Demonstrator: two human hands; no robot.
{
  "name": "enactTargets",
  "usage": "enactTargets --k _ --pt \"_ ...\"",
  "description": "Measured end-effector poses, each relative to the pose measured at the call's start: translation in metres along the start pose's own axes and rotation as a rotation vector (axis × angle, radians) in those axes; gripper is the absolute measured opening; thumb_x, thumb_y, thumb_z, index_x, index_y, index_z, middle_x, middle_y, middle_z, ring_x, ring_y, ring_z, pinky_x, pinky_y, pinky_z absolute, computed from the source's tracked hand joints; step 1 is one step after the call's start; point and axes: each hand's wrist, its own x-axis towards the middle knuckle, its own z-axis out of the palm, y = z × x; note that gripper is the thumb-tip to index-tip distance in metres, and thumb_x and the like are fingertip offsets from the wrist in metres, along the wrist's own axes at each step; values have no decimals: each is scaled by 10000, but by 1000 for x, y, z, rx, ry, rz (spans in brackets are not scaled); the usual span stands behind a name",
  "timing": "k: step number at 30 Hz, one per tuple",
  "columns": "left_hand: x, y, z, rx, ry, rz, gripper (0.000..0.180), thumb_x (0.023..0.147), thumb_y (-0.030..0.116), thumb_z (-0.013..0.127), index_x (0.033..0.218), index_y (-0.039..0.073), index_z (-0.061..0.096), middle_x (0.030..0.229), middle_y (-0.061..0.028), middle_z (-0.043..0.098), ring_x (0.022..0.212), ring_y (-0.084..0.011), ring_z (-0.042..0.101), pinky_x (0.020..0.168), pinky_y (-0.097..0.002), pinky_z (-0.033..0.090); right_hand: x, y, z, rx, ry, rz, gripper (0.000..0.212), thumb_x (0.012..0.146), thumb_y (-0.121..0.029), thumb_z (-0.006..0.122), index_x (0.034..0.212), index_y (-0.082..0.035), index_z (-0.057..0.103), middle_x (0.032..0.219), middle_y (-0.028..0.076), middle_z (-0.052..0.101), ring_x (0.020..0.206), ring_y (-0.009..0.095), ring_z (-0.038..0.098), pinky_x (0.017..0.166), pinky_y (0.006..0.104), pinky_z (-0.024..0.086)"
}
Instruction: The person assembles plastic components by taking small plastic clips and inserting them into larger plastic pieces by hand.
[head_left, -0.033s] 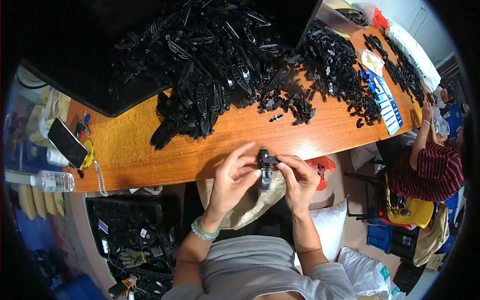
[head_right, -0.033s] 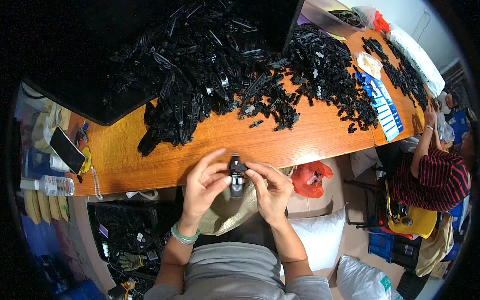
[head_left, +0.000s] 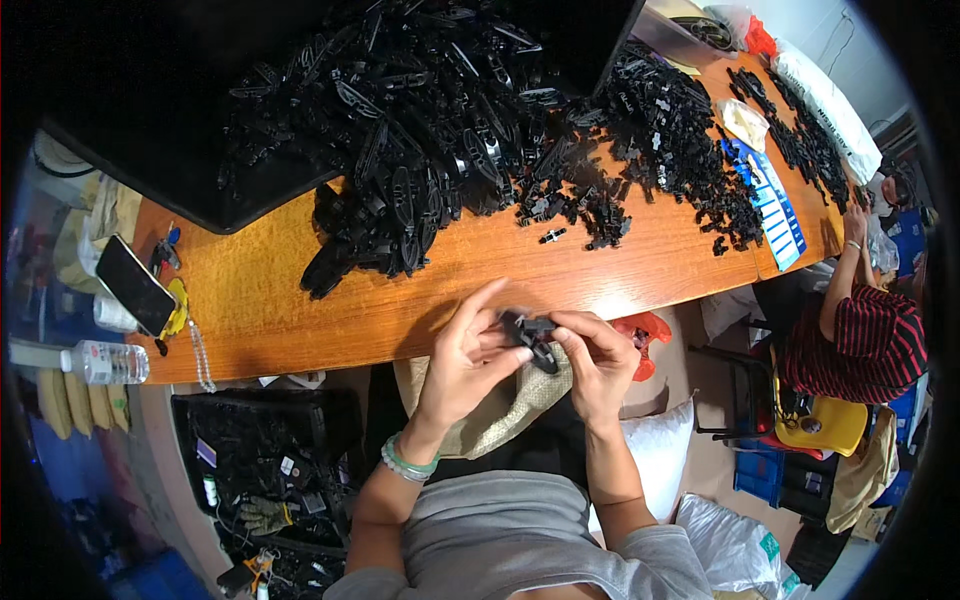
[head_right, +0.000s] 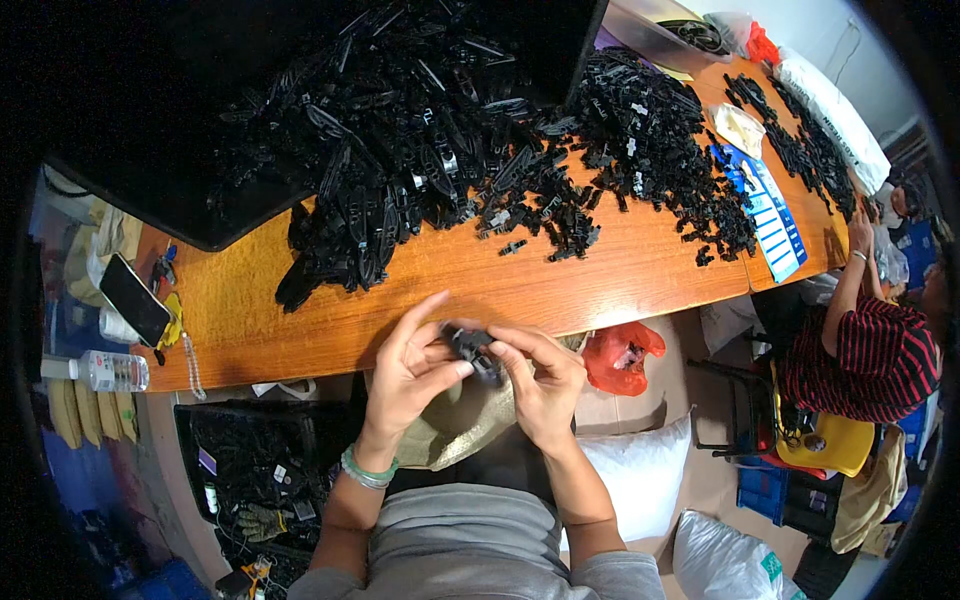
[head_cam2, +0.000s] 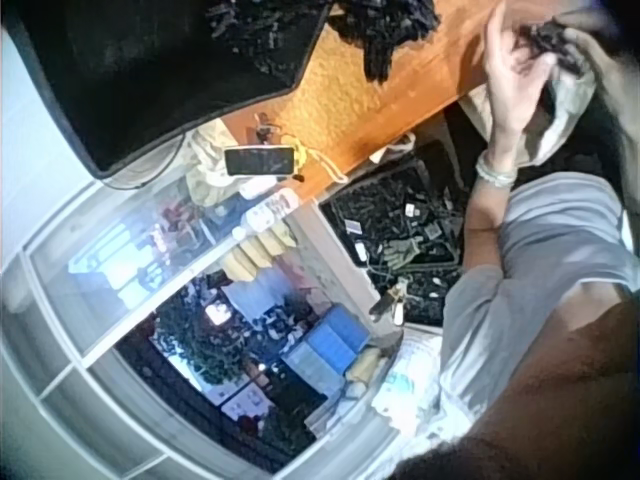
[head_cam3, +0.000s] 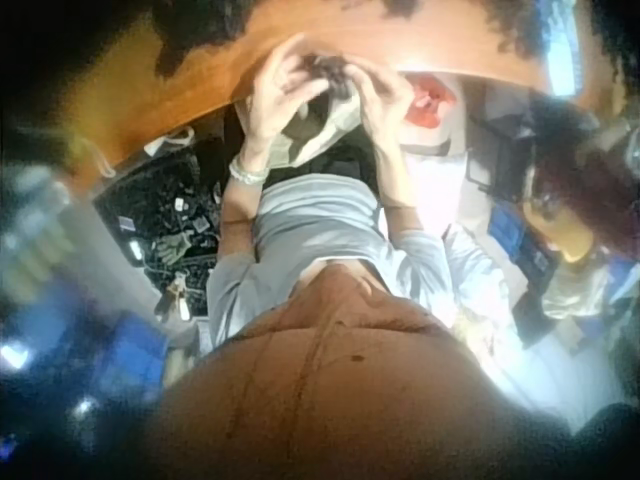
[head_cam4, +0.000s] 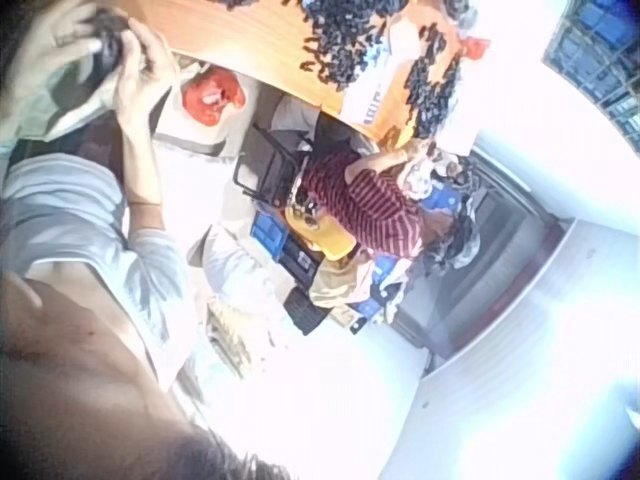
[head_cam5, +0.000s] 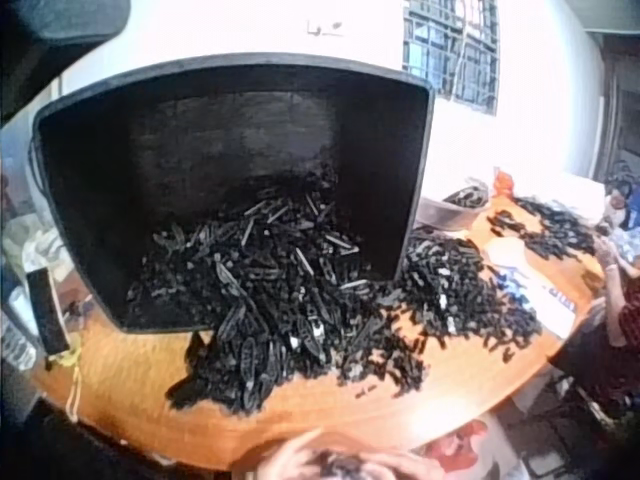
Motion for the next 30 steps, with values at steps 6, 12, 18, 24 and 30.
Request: enactTargets --k 6,12,18,24,30 --pt "2 -9 -16 257 -115 -28 288 819 -85 633 1099 -68 565 989 -119 647 902 -129 637 778 -230 533 5 3 -3 -135 -123 -205 142 772 68 650 908 37 675 940 141 664 893 228 625 802 309 483" --pt "2 -8 -11 114 -78 -49 219 833 -76 617 1047 -59 576 922 -92 649 814 -110 643 722 -212 529 8 3 -4 -366 -127 -442 168 743 36 683 910 14 680 957 138 668 910 253 627 812 333 479" --pt "1 -2 -6 349 -55 98 164 831 -47 617 993 -52 587 824 -53 626 664 -81 616 587 -188 495 -3 8 -2 -154 -102 -90 228 763 -3 708 988 24 682 973 145 682 931 237 643 833 310 486" --pt "4 3 -23 236 -194 -93 232 925 54 537 1104 -73 613 892 -94 666 729 -132 653 668 -235 539 1 12 -11 -172 -180 -66 221 772 -24 709 987 20 687 923 134 689 865 217 654 786 304 495" --pt "45 16 -53 1055 419 700 112 820 60 691 858 -19 622 749 -56 598 596 -110 555 526 -230 430 14 20 -13 -356 -449 -99 161 785 -7 671 943 20 686 839 135 672 771 243 649 727 320 494"
